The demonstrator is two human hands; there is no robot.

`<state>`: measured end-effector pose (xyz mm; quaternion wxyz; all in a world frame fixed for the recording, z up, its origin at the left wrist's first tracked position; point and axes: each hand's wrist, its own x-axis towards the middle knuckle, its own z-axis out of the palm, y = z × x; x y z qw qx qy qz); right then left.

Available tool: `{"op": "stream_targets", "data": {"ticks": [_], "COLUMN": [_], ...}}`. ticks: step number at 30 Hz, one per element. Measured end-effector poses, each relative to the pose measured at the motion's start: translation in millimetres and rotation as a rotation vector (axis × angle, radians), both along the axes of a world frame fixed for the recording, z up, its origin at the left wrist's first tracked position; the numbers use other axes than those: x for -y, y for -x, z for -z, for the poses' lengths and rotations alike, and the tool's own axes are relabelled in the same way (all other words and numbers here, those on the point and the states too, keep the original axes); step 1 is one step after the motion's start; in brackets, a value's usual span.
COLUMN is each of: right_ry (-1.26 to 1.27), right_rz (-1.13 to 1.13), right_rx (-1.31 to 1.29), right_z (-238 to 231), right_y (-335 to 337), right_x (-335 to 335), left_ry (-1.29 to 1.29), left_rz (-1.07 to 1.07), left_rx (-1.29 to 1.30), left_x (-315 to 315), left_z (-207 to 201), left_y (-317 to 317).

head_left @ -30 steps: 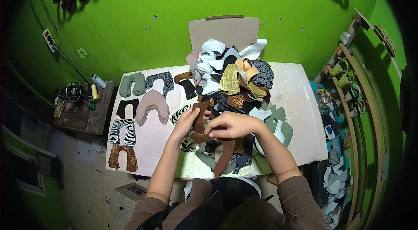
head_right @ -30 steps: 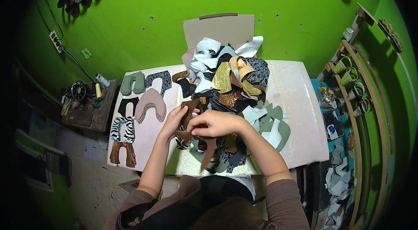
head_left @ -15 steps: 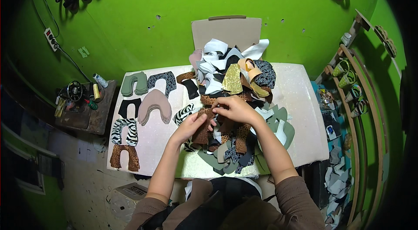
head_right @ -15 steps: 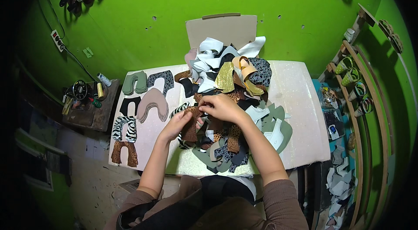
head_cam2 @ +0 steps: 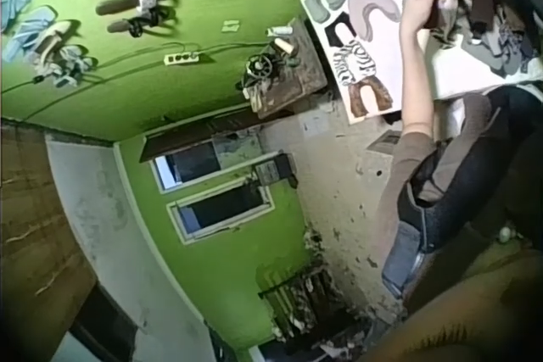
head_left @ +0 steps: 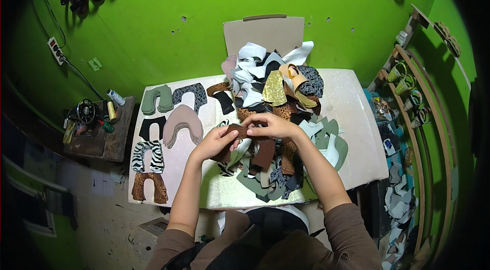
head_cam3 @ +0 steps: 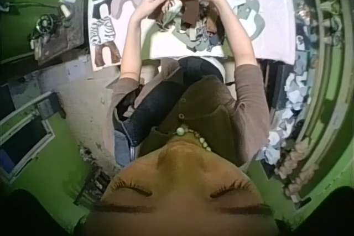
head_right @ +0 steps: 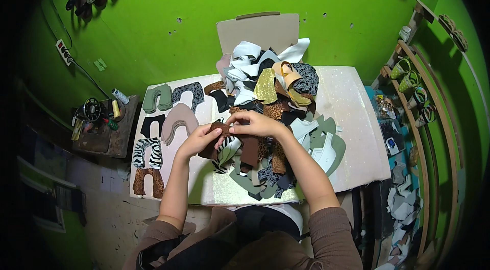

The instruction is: Sorting and pairing various patterned shoe upper components on a workbench.

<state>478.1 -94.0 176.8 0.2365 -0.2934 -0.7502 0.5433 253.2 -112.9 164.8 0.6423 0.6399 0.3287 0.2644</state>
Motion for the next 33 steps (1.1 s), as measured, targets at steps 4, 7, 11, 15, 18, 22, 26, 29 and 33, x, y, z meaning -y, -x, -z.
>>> {"op": "stream_targets", "data": {"ticks": [4,7,11,15,18,22,26,29,33], "right_ry": [-0.091,0.010,0.266,0.418,0.543,0.568,0.581,0.574,0.424], "right_rz": [-0.051,-0.004,0.040,0.109,0.317,0.467,0.527,0.480,0.471], "right_rx": [0.190,0.116,0.015,-0.242,-0.365,-0.342,-0.191,0.016,0.239], "right_z": [-0.8,6.0,2.1,36.7,61.5,93.8,126.4,159.1,186.6], "right_y": [13.4,37.0,80.2,145.7,202.6,272.1,324.6,350.9,379.7], "right_x": [-0.1,4.8,8.7,9.2,14.2,34.0,63.8,86.9,106.0], "left_ry": [0.001,0.006,0.071,0.210,0.369,0.515,0.548,0.408,0.041], "left_rz": [-0.104,-0.172,-0.274,-0.391,-0.473,-0.406,-0.469,-0.515,-0.591], "left_rx": [0.048,0.096,0.131,0.216,0.280,0.248,0.058,-0.112,-0.442], "left_x": [-0.2,-1.9,-1.3,0.0,10.6,37.7,71.6,97.0,120.2], "left_z": [1.2,1.5,5.4,14.7,28.7,52.6,88.9,127.4,177.4], "left_y": [19.4,44.6,94.1,162.5,217.6,284.2,341.6,372.9,402.0]}}
